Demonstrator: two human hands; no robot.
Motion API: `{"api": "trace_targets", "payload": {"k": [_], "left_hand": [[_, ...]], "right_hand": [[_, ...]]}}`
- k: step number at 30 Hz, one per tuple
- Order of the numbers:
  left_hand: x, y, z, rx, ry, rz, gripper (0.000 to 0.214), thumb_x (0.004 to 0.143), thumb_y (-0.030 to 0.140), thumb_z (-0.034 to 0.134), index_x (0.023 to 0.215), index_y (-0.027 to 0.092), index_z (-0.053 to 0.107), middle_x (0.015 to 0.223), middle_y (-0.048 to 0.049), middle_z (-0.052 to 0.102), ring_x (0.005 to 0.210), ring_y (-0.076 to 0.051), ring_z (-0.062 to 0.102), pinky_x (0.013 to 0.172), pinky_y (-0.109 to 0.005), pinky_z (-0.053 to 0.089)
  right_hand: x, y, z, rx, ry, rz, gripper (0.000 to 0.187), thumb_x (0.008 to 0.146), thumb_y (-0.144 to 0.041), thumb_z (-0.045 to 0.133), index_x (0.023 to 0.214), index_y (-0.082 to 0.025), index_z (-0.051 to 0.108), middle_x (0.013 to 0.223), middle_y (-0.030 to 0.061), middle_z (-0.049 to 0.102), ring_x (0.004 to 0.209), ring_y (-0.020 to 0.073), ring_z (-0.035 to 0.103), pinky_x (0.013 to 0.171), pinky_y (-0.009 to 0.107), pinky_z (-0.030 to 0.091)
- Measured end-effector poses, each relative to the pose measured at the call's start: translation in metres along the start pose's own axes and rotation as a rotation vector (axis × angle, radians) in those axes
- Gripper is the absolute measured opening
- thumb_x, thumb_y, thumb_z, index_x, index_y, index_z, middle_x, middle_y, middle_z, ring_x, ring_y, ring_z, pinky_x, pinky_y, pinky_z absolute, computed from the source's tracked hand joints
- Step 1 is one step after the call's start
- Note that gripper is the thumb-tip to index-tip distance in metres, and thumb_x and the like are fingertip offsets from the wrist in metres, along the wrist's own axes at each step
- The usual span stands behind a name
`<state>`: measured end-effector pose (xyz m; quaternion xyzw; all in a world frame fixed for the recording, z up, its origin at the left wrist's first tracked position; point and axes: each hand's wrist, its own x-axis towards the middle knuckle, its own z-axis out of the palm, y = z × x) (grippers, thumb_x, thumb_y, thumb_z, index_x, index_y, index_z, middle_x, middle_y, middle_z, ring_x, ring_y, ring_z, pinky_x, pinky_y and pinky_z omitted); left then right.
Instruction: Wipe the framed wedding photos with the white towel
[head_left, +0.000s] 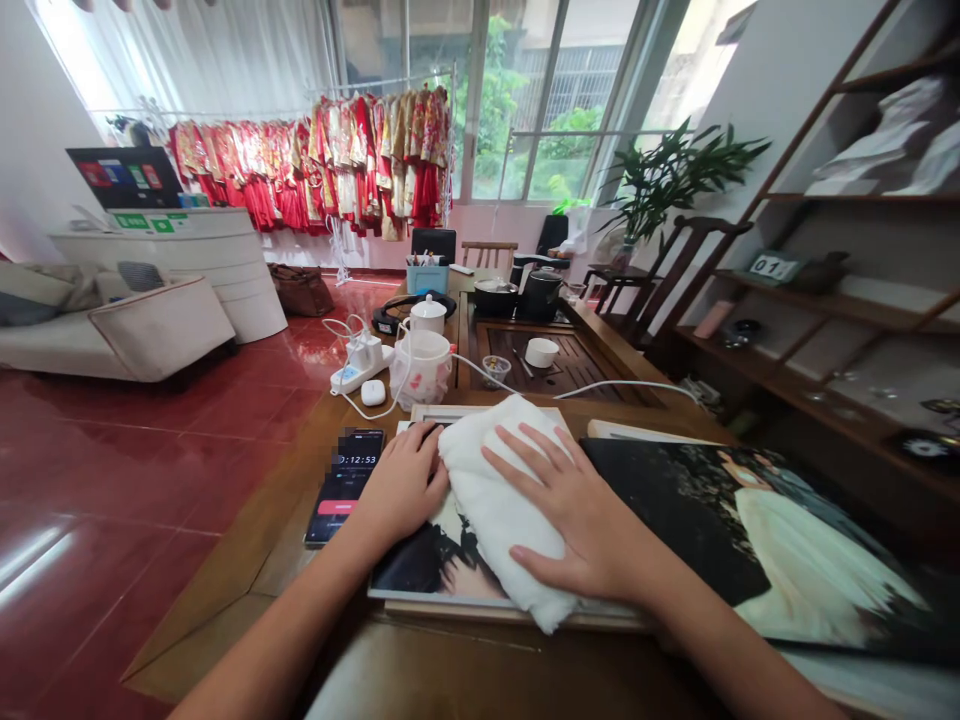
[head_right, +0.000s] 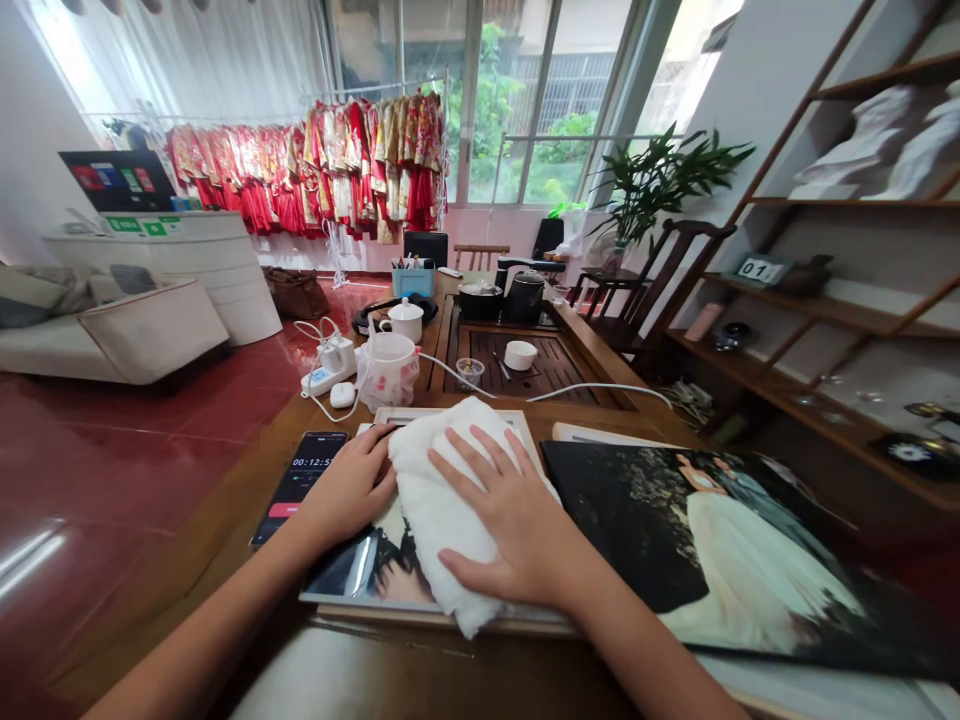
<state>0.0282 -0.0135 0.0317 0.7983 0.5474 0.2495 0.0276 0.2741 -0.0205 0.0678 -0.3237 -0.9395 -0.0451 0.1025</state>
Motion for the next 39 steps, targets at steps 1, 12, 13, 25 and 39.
{"api": "trace_targets", "payload": {"k": [1, 12, 13, 25, 39], "left_hand": [[0.0, 0.0, 0.0, -0.001, -0.003, 0.0, 0.037, 0.093, 0.024, 0.048, 0.129, 0.019, 0.053, 0.139, -0.0111, 0.05, 0.13, -0.028, 0.047, 0.11, -0.045, 0.037], [0.001, -0.002, 0.002, 0.003, -0.021, -0.001, 0.04, 0.091, 0.023, 0.048, 0.13, 0.02, 0.053, 0.139, -0.0103, 0.05, 0.129, -0.028, 0.047, 0.109, -0.045, 0.038], [0.001, -0.003, 0.003, 0.007, -0.02, -0.005, 0.039, 0.093, 0.025, 0.047, 0.13, 0.019, 0.053, 0.139, -0.0105, 0.05, 0.13, -0.028, 0.046, 0.11, -0.045, 0.037], [0.0, -0.005, 0.007, 0.006, 0.009, -0.015, 0.04, 0.097, 0.031, 0.043, 0.133, 0.016, 0.05, 0.14, -0.0112, 0.05, 0.129, -0.027, 0.047, 0.109, -0.044, 0.036], [0.0, -0.003, 0.005, 0.016, -0.012, -0.026, 0.041, 0.098, 0.031, 0.041, 0.134, 0.014, 0.05, 0.14, -0.0125, 0.049, 0.13, -0.027, 0.046, 0.11, -0.043, 0.036]], "right_hand": [[-0.001, -0.001, -0.001, 0.005, -0.011, -0.005, 0.091, 0.078, -0.064, 0.054, 0.153, -0.029, 0.017, 0.158, 0.0086, 0.023, 0.143, 0.0365, 0.017, 0.113, 0.062, 0.009], [-0.004, -0.013, -0.009, 0.074, -0.046, -0.013, 0.098, 0.059, -0.066, 0.066, 0.147, -0.036, 0.034, 0.156, 0.0091, 0.024, 0.137, 0.0439, 0.025, 0.108, 0.064, 0.013], [-0.004, -0.011, -0.008, 0.061, -0.039, 0.01, 0.097, 0.06, -0.063, 0.067, 0.147, -0.036, 0.035, 0.156, 0.0093, 0.025, 0.136, 0.0435, 0.027, 0.108, 0.064, 0.015], [-0.014, 0.015, 0.0, -0.08, 0.074, 0.155, 0.079, 0.071, -0.065, 0.061, 0.142, -0.034, 0.044, 0.148, 0.0126, 0.038, 0.13, 0.0433, 0.034, 0.102, 0.066, 0.023], [-0.008, -0.002, 0.001, -0.035, 0.07, 0.125, 0.076, 0.069, -0.06, 0.064, 0.139, -0.035, 0.048, 0.148, 0.0098, 0.039, 0.131, 0.0407, 0.035, 0.104, 0.063, 0.023]]}}
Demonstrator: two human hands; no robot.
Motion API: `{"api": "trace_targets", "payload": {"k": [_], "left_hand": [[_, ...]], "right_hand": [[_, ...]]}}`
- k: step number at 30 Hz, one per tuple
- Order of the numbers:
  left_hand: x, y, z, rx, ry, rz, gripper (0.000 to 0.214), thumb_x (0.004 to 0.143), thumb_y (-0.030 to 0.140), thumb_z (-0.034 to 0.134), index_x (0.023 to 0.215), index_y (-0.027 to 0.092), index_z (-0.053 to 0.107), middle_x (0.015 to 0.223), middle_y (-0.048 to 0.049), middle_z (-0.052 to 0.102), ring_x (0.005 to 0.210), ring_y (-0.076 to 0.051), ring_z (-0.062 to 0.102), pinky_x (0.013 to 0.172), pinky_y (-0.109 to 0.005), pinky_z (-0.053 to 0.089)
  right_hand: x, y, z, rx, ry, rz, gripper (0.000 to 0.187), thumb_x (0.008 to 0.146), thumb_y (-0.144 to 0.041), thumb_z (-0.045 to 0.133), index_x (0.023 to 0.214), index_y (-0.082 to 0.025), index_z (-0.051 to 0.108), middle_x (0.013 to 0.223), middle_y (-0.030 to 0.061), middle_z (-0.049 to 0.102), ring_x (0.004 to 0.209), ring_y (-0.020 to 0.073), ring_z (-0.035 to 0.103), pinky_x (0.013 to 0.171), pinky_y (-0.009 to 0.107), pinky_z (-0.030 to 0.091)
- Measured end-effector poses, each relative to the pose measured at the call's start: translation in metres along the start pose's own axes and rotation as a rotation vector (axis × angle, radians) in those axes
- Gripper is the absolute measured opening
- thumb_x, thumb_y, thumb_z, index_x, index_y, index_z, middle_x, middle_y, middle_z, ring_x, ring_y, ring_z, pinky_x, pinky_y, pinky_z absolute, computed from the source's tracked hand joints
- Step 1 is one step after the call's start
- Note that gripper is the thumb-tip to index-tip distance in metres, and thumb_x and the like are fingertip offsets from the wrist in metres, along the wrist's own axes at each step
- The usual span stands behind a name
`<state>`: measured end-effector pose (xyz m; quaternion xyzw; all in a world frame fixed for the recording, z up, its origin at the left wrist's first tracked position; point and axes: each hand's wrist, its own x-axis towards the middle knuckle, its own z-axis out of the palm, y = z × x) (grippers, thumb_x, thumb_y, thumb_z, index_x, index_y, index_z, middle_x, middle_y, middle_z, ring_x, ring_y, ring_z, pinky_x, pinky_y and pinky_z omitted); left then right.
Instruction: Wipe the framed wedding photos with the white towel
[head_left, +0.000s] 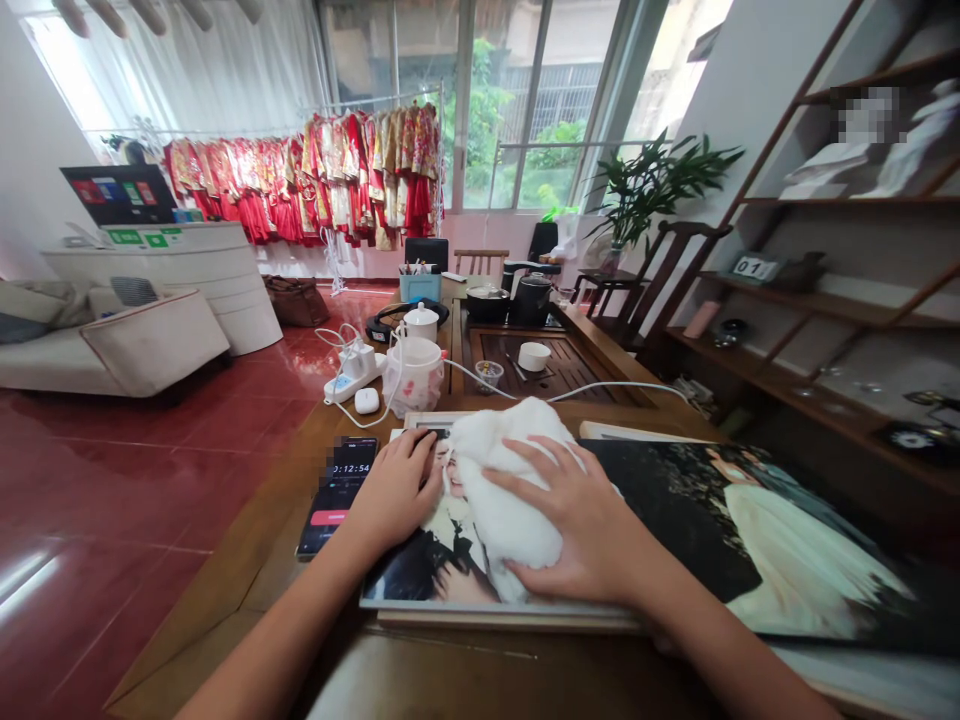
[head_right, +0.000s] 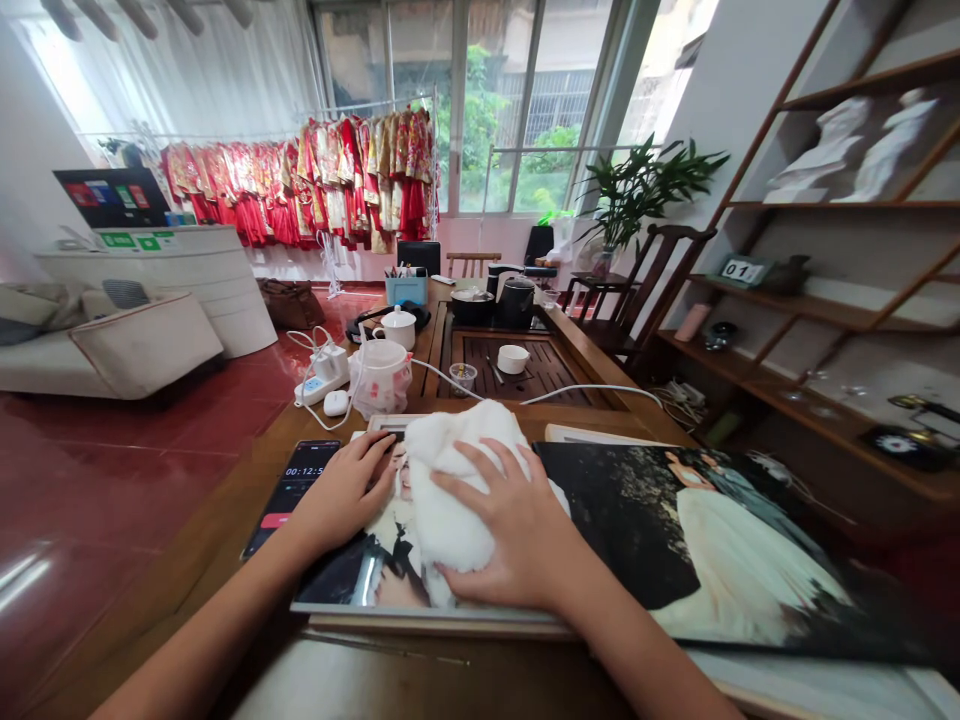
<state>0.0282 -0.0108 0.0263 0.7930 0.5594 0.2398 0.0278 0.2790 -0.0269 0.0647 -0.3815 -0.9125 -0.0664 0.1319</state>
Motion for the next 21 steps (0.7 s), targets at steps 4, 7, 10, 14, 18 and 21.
{"api": "trace_targets", "payload": {"k": [4, 7, 10, 14, 18, 21], "left_hand": [[0.0, -0.001, 0.001, -0.013, 0.007, 0.008, 0.04, 0.097, 0.031, 0.042, 0.133, 0.016, 0.05, 0.14, -0.0116, 0.05, 0.129, -0.026, 0.047, 0.109, -0.043, 0.036], [0.0, -0.001, 0.001, -0.013, 0.003, 0.003, 0.041, 0.097, 0.031, 0.042, 0.134, 0.015, 0.05, 0.141, -0.0117, 0.049, 0.13, -0.027, 0.046, 0.109, -0.044, 0.036], [0.0, -0.001, 0.002, -0.012, 0.009, -0.001, 0.041, 0.097, 0.031, 0.042, 0.134, 0.016, 0.05, 0.141, -0.0113, 0.049, 0.131, -0.027, 0.045, 0.109, -0.044, 0.036], [0.0, -0.001, 0.002, -0.021, 0.027, 0.01, 0.04, 0.098, 0.032, 0.041, 0.134, 0.017, 0.05, 0.14, -0.0109, 0.049, 0.13, -0.027, 0.047, 0.109, -0.044, 0.036], [0.0, -0.001, 0.001, -0.016, 0.017, 0.005, 0.041, 0.098, 0.034, 0.041, 0.133, 0.016, 0.051, 0.14, -0.0122, 0.05, 0.13, -0.027, 0.047, 0.11, -0.044, 0.035], [0.0, -0.001, 0.001, -0.012, 0.005, 0.004, 0.041, 0.098, 0.033, 0.041, 0.134, 0.015, 0.051, 0.141, -0.013, 0.049, 0.13, -0.027, 0.046, 0.11, -0.044, 0.035]], "right_hand": [[-0.001, 0.012, 0.012, -0.125, 0.087, 0.215, 0.069, 0.075, -0.064, 0.058, 0.136, -0.032, 0.053, 0.145, 0.0135, 0.042, 0.128, 0.0435, 0.036, 0.098, 0.066, 0.028], [-0.002, 0.018, 0.016, -0.168, 0.105, 0.266, 0.068, 0.077, -0.066, 0.055, 0.136, -0.031, 0.053, 0.145, 0.0147, 0.042, 0.127, 0.0438, 0.037, 0.097, 0.067, 0.028], [-0.003, 0.016, 0.014, -0.147, 0.088, 0.194, 0.07, 0.077, -0.066, 0.055, 0.138, -0.033, 0.051, 0.145, 0.0136, 0.042, 0.129, 0.0431, 0.036, 0.099, 0.067, 0.026], [-0.003, 0.006, 0.005, -0.041, 0.036, 0.025, 0.075, 0.073, -0.065, 0.06, 0.14, -0.035, 0.047, 0.146, 0.011, 0.041, 0.131, 0.0413, 0.034, 0.104, 0.066, 0.021], [-0.002, -0.004, -0.002, 0.039, -0.009, -0.07, 0.078, 0.07, -0.063, 0.062, 0.142, -0.039, 0.042, 0.149, 0.0074, 0.037, 0.133, 0.0386, 0.033, 0.107, 0.063, 0.019], [-0.001, -0.006, -0.001, 0.022, 0.003, -0.028, 0.076, 0.07, -0.062, 0.062, 0.14, -0.039, 0.045, 0.149, 0.0071, 0.038, 0.132, 0.0382, 0.034, 0.107, 0.062, 0.02]]}}
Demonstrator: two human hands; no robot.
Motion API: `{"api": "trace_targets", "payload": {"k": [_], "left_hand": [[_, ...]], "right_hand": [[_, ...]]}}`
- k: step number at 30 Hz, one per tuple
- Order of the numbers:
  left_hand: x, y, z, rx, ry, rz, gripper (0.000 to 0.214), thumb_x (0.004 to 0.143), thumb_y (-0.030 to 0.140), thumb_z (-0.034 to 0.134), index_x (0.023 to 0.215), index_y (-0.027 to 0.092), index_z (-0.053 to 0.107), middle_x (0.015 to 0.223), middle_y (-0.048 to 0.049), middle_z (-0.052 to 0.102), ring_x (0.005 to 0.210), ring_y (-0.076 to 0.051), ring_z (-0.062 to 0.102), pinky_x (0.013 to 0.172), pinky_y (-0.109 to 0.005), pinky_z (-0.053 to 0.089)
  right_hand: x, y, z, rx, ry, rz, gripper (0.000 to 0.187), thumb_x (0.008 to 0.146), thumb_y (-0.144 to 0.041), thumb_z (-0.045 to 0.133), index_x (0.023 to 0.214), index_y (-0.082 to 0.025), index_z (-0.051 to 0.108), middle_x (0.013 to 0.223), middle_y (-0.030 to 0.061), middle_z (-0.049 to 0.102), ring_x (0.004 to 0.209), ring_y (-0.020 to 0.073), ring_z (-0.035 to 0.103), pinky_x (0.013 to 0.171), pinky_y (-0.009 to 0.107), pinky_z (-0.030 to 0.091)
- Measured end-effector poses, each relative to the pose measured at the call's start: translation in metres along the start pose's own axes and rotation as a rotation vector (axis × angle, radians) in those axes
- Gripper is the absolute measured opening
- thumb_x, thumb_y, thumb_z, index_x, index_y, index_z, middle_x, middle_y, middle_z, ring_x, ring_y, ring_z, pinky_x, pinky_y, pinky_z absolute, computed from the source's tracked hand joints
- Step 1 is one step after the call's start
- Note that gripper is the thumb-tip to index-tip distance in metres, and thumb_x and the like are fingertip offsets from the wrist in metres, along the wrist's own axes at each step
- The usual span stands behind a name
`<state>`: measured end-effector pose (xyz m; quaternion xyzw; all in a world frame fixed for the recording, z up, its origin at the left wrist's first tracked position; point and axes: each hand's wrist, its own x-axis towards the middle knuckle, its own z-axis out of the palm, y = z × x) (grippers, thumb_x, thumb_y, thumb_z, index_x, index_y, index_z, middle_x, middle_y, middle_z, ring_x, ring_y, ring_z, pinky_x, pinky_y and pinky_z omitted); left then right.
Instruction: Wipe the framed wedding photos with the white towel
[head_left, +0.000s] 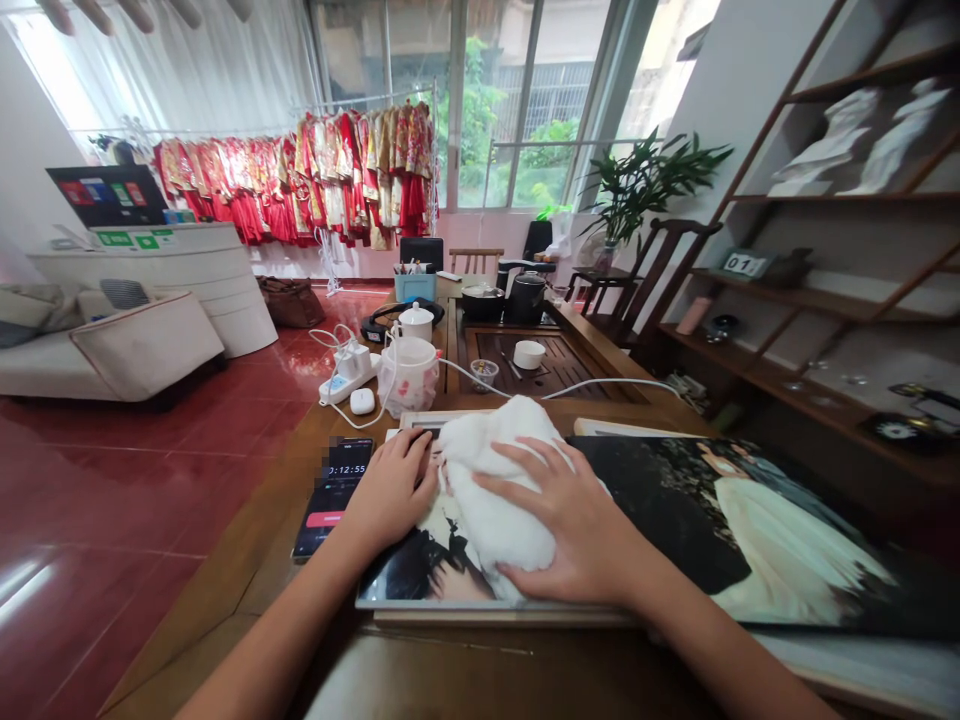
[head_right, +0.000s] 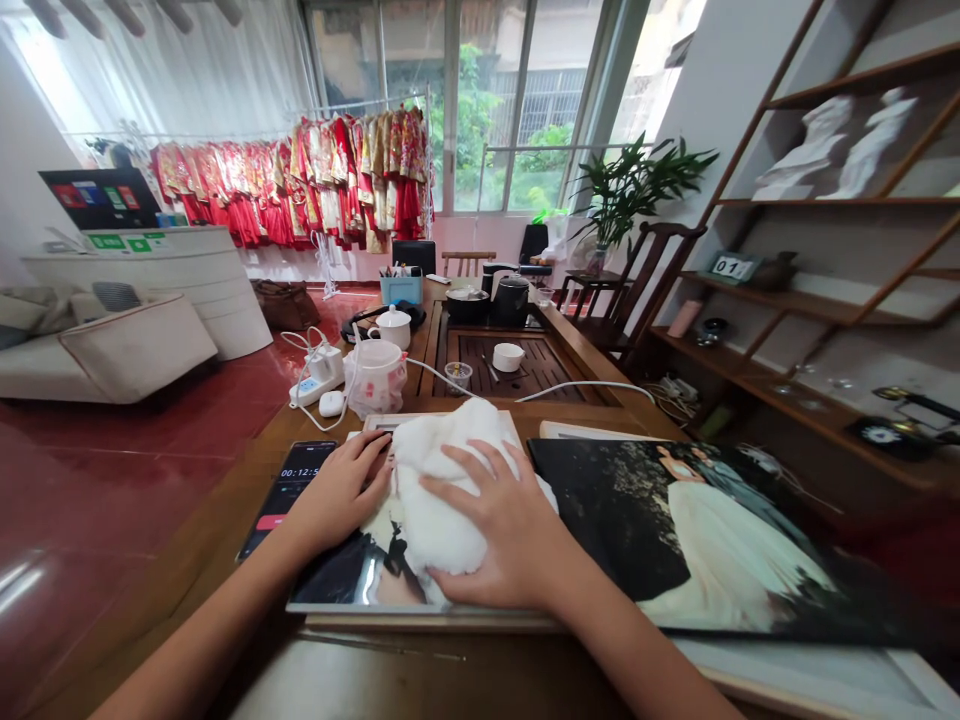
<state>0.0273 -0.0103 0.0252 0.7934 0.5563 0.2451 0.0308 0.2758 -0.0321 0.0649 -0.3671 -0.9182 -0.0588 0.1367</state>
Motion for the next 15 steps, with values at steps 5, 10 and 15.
{"api": "trace_targets", "payload": {"k": [5, 10, 15], "left_hand": [[0.001, 0.0, 0.0, 0.001, -0.008, -0.003, 0.041, 0.098, 0.032, 0.041, 0.133, 0.014, 0.051, 0.141, -0.0135, 0.049, 0.13, -0.028, 0.046, 0.109, -0.045, 0.036], [0.0, -0.001, 0.0, -0.005, 0.011, -0.002, 0.04, 0.097, 0.031, 0.042, 0.133, 0.015, 0.051, 0.14, -0.0124, 0.05, 0.13, -0.027, 0.046, 0.11, -0.044, 0.036], [0.001, 0.0, 0.0, -0.005, 0.012, -0.001, 0.04, 0.097, 0.032, 0.043, 0.133, 0.016, 0.051, 0.14, -0.0116, 0.05, 0.129, -0.027, 0.047, 0.11, -0.045, 0.036]], "right_hand": [[-0.001, 0.01, 0.01, -0.159, 0.068, 0.228, 0.068, 0.075, -0.064, 0.057, 0.136, -0.033, 0.052, 0.144, 0.0121, 0.045, 0.128, 0.0417, 0.037, 0.1, 0.066, 0.027], [-0.003, 0.02, 0.019, -0.272, 0.164, 0.399, 0.066, 0.079, -0.068, 0.05, 0.133, -0.031, 0.055, 0.14, 0.0145, 0.049, 0.123, 0.0436, 0.042, 0.092, 0.067, 0.033], [-0.004, 0.014, 0.012, -0.18, 0.087, 0.198, 0.068, 0.077, -0.065, 0.056, 0.137, -0.033, 0.051, 0.143, 0.013, 0.045, 0.128, 0.0433, 0.037, 0.098, 0.067, 0.027]]}}
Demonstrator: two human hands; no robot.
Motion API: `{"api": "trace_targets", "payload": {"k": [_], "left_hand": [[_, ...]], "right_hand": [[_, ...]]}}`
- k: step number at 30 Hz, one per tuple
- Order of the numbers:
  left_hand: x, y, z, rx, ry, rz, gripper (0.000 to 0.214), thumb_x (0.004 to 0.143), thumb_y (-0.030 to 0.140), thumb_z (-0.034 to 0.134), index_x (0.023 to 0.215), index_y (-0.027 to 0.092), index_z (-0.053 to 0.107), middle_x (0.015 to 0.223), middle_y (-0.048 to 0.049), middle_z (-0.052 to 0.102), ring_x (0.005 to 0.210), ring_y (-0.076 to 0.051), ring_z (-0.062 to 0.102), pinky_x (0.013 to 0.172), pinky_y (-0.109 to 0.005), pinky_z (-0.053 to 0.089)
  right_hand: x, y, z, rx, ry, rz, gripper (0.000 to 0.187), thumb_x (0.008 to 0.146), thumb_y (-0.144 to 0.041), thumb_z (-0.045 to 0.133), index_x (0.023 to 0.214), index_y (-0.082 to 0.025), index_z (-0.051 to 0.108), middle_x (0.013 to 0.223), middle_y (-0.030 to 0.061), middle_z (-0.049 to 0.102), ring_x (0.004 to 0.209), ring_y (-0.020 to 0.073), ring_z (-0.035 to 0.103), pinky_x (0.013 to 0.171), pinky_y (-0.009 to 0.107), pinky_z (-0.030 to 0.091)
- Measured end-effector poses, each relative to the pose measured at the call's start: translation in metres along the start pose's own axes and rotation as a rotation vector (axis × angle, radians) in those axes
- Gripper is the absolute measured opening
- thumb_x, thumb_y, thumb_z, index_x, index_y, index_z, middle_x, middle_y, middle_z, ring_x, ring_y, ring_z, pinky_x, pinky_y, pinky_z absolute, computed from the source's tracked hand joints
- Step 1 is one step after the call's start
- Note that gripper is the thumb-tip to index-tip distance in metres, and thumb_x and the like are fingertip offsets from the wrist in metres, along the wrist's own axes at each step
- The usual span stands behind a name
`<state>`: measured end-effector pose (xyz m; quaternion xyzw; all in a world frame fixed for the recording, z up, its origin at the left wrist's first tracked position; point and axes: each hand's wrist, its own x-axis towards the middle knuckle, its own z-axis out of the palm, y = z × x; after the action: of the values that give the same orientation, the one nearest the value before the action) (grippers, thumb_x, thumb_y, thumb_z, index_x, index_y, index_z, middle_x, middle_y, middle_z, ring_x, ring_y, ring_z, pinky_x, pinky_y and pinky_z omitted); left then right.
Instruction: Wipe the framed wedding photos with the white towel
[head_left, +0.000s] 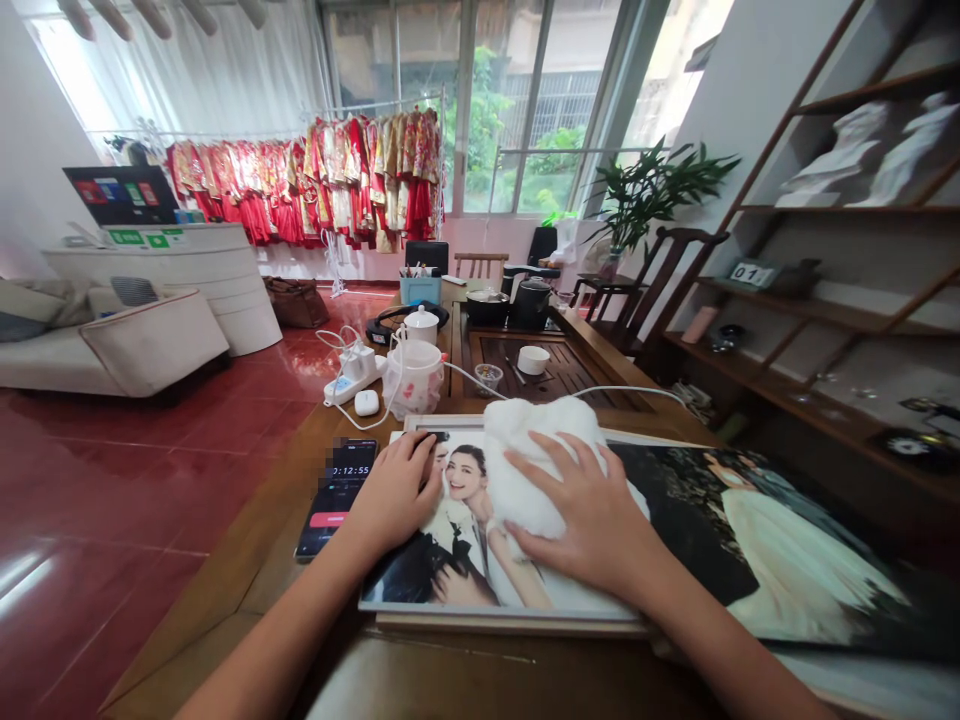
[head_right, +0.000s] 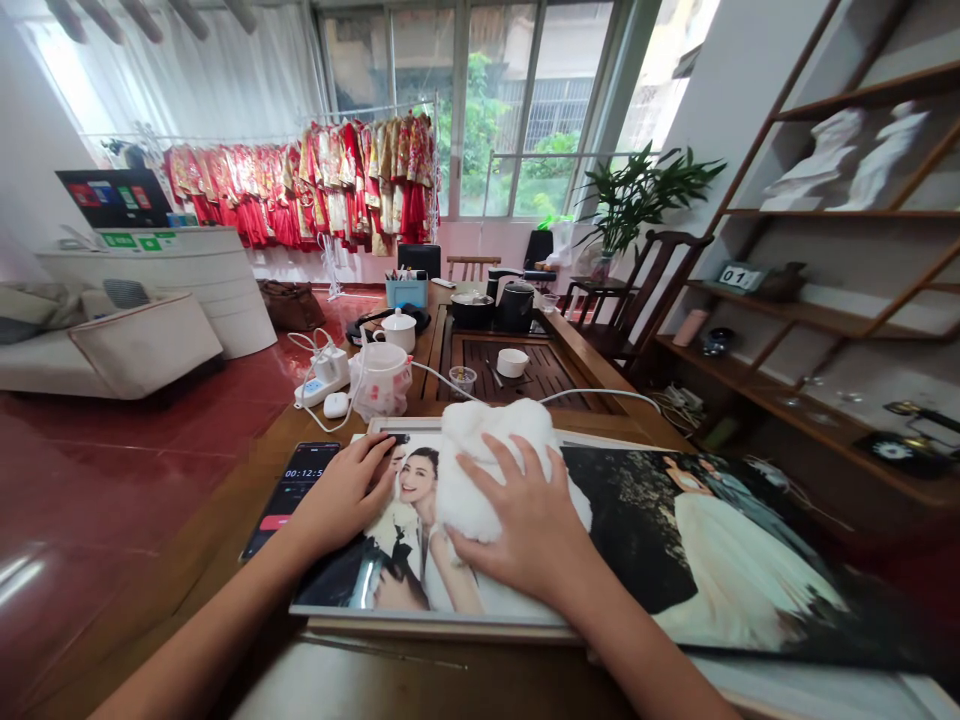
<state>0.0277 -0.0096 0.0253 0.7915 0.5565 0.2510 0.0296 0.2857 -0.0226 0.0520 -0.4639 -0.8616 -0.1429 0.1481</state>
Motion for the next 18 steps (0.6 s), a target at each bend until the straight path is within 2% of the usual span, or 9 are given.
{"api": "trace_targets", "payload": {"k": [4, 7, 10, 15, 18], "left_hand": [[0.0, 0.002, -0.001, -0.004, -0.004, 0.002, 0.039, 0.097, 0.03, 0.042, 0.133, 0.015, 0.051, 0.139, -0.0126, 0.05, 0.129, -0.027, 0.047, 0.11, -0.045, 0.036], [0.0, 0.001, -0.002, -0.001, -0.013, 0.014, 0.038, 0.096, 0.028, 0.043, 0.131, 0.016, 0.053, 0.139, -0.0128, 0.05, 0.129, -0.028, 0.047, 0.11, -0.046, 0.036], [0.0, 0.0, -0.002, 0.009, -0.014, 0.01, 0.039, 0.097, 0.03, 0.043, 0.132, 0.015, 0.052, 0.139, -0.0132, 0.05, 0.129, -0.028, 0.047, 0.11, -0.046, 0.037], [0.0, 0.0, 0.0, 0.013, -0.013, 0.007, 0.041, 0.098, 0.032, 0.042, 0.133, 0.013, 0.051, 0.14, -0.0132, 0.049, 0.13, -0.028, 0.046, 0.11, -0.044, 0.036], [0.0, 0.0, 0.0, 0.014, -0.009, 0.0, 0.041, 0.098, 0.031, 0.043, 0.132, 0.013, 0.052, 0.14, -0.0131, 0.05, 0.129, -0.028, 0.047, 0.11, -0.044, 0.036]], "right_hand": [[0.001, -0.006, -0.014, 0.156, -0.099, -0.215, 0.075, 0.073, -0.063, 0.06, 0.142, -0.037, 0.043, 0.149, 0.0085, 0.039, 0.133, 0.0404, 0.033, 0.105, 0.065, 0.02], [0.002, -0.009, -0.019, 0.23, -0.144, -0.284, 0.074, 0.072, -0.063, 0.061, 0.141, -0.042, 0.043, 0.15, 0.0031, 0.037, 0.135, 0.0373, 0.032, 0.107, 0.062, 0.019], [0.003, -0.009, -0.016, 0.211, -0.122, -0.197, 0.07, 0.073, -0.061, 0.061, 0.138, -0.041, 0.047, 0.149, 0.0027, 0.04, 0.135, 0.036, 0.033, 0.107, 0.06, 0.022], [0.002, -0.007, -0.004, 0.035, -0.019, 0.065, 0.064, 0.079, -0.064, 0.054, 0.136, -0.035, 0.052, 0.144, 0.0082, 0.045, 0.13, 0.0383, 0.037, 0.103, 0.063, 0.026], [0.002, -0.005, 0.002, -0.05, 0.008, 0.148, 0.064, 0.081, -0.065, 0.05, 0.136, -0.033, 0.053, 0.143, 0.0101, 0.046, 0.129, 0.0397, 0.038, 0.101, 0.063, 0.028]]}}
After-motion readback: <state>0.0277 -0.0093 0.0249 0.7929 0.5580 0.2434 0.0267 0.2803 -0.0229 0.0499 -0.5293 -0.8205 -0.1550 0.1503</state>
